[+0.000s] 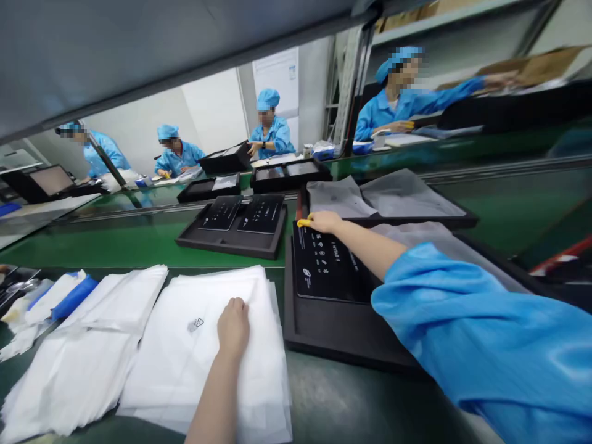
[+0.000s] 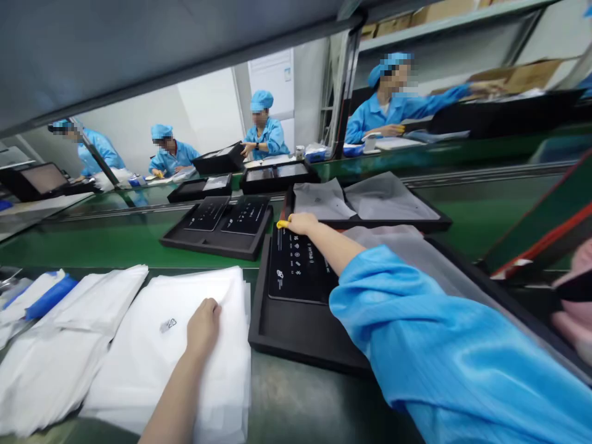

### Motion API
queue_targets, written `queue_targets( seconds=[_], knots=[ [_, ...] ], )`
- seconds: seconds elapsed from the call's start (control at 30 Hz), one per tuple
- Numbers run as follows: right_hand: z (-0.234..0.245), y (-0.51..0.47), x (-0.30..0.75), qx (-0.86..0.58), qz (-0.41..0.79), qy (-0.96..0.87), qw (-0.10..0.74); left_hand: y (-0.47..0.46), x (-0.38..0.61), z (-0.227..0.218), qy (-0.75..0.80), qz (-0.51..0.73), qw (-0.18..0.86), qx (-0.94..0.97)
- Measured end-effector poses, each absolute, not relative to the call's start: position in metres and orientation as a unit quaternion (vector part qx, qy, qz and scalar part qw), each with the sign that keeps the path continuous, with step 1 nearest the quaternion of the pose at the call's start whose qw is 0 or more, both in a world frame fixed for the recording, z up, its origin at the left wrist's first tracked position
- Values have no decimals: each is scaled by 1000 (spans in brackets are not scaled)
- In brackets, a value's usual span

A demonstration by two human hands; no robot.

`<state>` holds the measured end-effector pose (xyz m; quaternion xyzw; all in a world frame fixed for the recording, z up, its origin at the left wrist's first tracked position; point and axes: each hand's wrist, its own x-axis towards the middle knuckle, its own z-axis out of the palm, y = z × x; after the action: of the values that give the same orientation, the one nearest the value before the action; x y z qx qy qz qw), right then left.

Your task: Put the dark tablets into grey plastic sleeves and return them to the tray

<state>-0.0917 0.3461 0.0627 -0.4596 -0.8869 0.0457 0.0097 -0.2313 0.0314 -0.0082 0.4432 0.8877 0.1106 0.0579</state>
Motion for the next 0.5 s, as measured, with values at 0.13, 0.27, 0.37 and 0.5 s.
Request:
queue_targets(
  seconds=[0.13, 0.27, 0.37, 0.5],
  knots=[
    [97, 362, -87, -474, 53, -879, 9, 32, -234, -10, 897, 172, 51, 404],
    [164, 352, -77, -435, 32, -900, 3, 32, -237, -12, 889, 258, 35, 376],
    [206, 311, -67, -351, -7, -936, -16, 31, -240, -6, 861, 358, 26, 360],
    [234, 241, -30, -336, -18, -938, 86, 20, -236, 23, 805, 485, 32, 339]
  ],
)
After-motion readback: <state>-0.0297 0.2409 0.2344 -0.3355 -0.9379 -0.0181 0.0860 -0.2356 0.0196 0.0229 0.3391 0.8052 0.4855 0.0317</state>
